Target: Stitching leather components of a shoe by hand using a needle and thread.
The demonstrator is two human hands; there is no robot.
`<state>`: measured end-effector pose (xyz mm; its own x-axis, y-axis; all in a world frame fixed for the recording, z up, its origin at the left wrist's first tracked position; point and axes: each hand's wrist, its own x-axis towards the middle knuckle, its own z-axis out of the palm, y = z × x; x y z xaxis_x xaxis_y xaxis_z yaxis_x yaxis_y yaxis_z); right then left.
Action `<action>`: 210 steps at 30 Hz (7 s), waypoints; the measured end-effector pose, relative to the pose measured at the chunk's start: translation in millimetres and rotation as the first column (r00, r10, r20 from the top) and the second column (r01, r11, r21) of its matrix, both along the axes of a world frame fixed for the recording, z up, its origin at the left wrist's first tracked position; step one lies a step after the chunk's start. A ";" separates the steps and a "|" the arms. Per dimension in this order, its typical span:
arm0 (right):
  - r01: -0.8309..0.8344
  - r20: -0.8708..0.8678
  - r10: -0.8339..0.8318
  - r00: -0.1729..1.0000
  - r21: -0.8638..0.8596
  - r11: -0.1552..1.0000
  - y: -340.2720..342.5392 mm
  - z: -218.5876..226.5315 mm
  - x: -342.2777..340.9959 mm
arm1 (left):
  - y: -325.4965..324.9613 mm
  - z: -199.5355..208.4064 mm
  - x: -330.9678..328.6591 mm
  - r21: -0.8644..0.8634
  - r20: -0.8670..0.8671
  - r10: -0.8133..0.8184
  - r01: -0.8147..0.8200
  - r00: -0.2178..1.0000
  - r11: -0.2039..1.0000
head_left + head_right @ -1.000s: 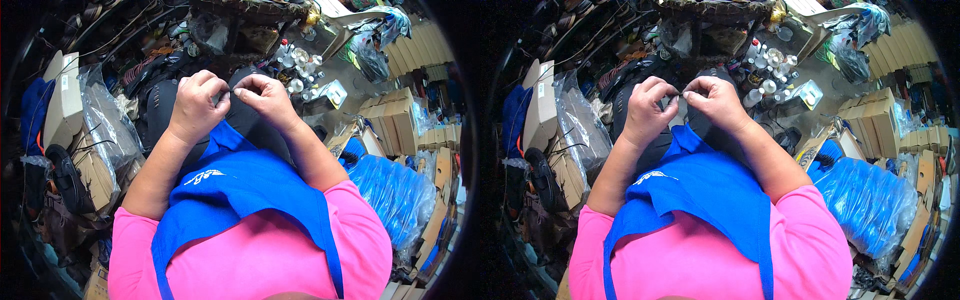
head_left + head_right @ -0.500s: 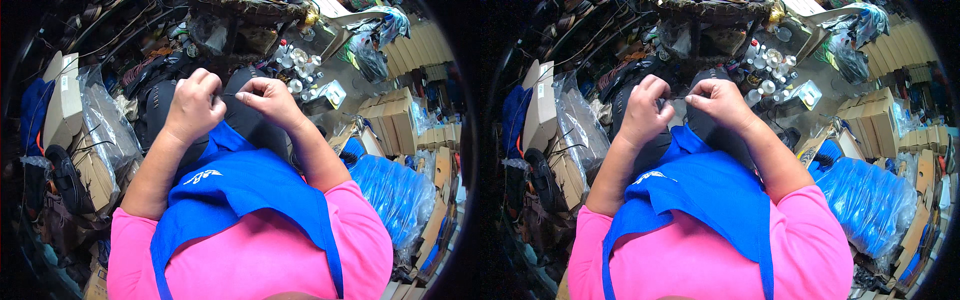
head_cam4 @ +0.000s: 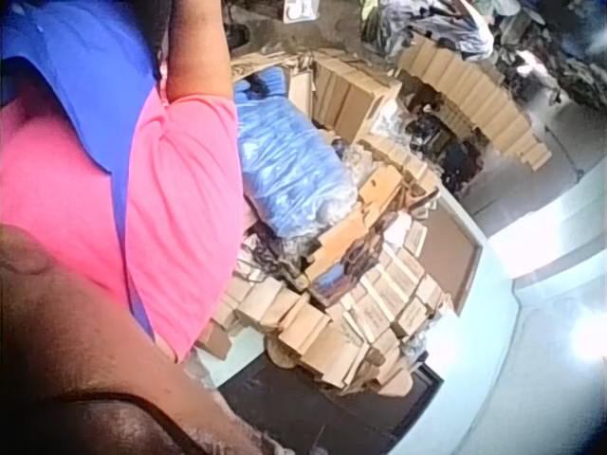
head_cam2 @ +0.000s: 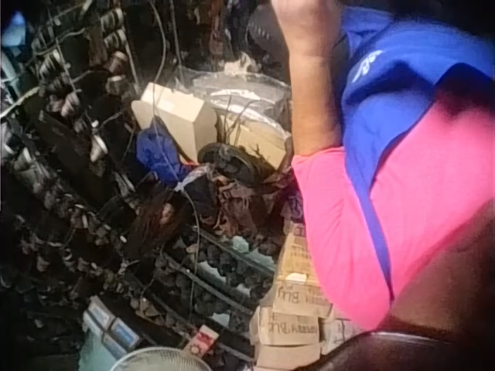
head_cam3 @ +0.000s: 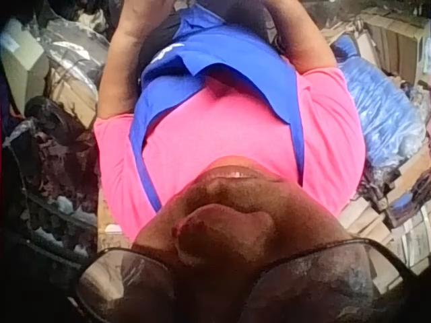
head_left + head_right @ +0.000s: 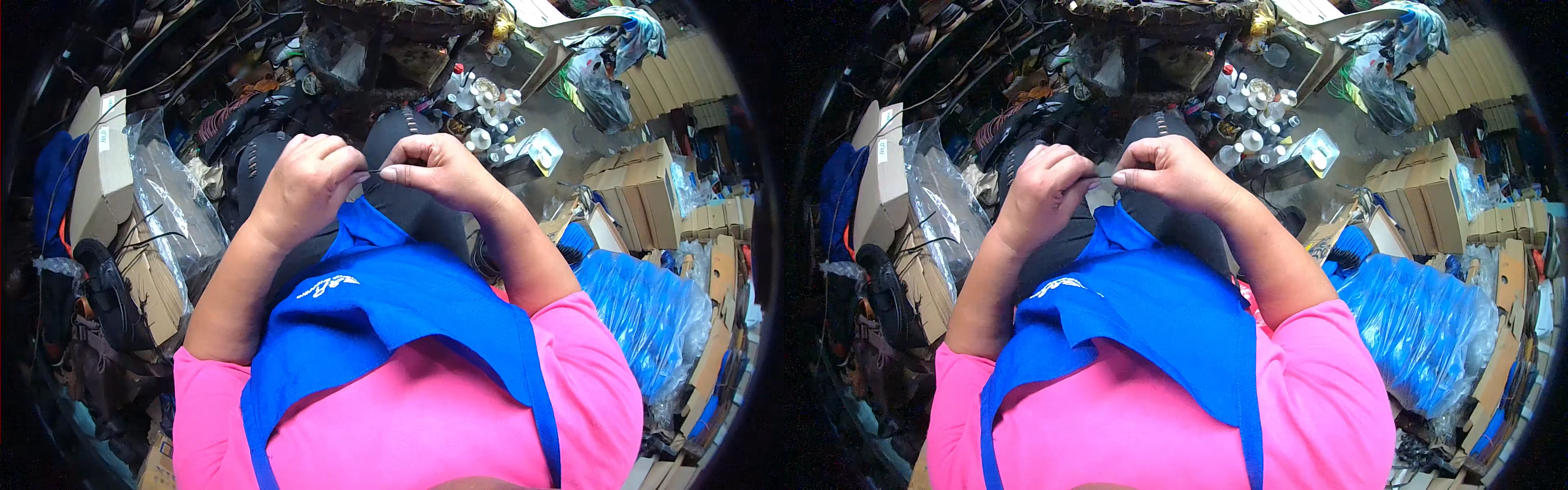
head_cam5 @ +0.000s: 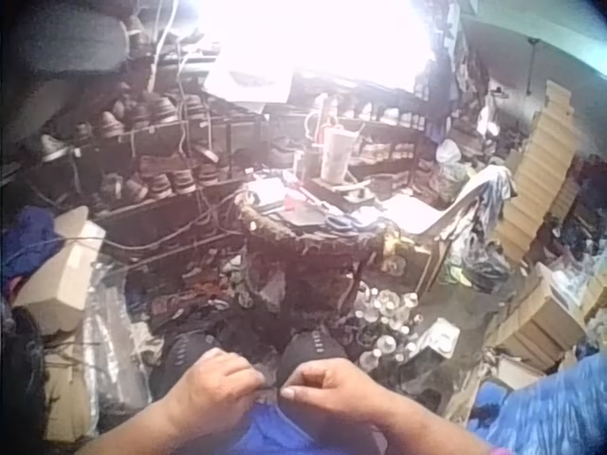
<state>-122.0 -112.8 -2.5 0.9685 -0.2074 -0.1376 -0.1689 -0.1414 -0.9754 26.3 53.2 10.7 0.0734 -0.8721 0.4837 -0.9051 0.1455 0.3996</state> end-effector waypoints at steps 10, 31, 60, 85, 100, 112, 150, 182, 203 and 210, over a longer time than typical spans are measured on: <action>0.116 -0.121 -0.155 0.980 -0.277 0.954 -39.8 7.2 -21.1 | 40.5 -13.7 27.0 0.091 -0.195 0.206 -0.191 0.959 0.977; 0.524 0.276 -0.530 0.802 0.103 0.846 -28.5 -26.8 7.2 | 39.2 -52.1 10.3 0.227 -0.240 0.187 -0.132 0.953 0.965; -0.008 0.287 -0.005 0.958 0.044 0.999 43.8 -6.8 68.5 | 41.0 -25.8 -5.0 0.122 -0.834 0.295 -0.366 0.467 0.923; 0.209 0.448 -0.550 0.705 0.610 0.764 -42.9 34.6 41.2 | 103.4 -47.6 40.1 0.185 -0.977 0.213 -0.467 0.007 0.864; 0.339 0.510 -0.593 0.623 0.507 0.793 -185.2 37.0 -21.4 | 345.6 34.1 70.8 0.578 0.569 0.747 -0.814 0.344 -0.065; 0.403 0.443 -0.566 0.695 0.412 0.817 -150.9 27.5 -2.7 | 348.7 109.2 73.8 0.348 -0.507 0.827 -0.820 0.243 0.454; 0.203 0.059 -0.205 0.977 0.044 0.978 1.8 -49.2 34.9 | 19.9 -72.8 -17.4 0.047 -0.912 0.143 -0.251 0.384 0.967; -0.216 -0.040 0.238 0.970 0.293 0.931 12.6 -4.7 50.7 | 34.3 -56.5 20.2 0.168 -0.858 0.127 0.039 0.497 0.985; -0.452 0.202 0.463 0.863 -0.102 0.886 18.7 55.4 13.5 | 82.6 -10.4 -12.1 0.266 -0.840 0.183 0.095 0.511 0.959; -0.330 0.193 0.286 0.939 0.257 0.908 -1.3 51.8 36.9 | 38.5 2.4 10.5 -0.069 -0.951 0.061 0.402 -0.302 0.913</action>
<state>-85.1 -114.2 49.2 0.9914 0.1311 0.0029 -0.0130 0.1206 -0.9926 36.8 91.7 13.1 0.0458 -0.9868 -0.1551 0.6773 -0.0835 0.7309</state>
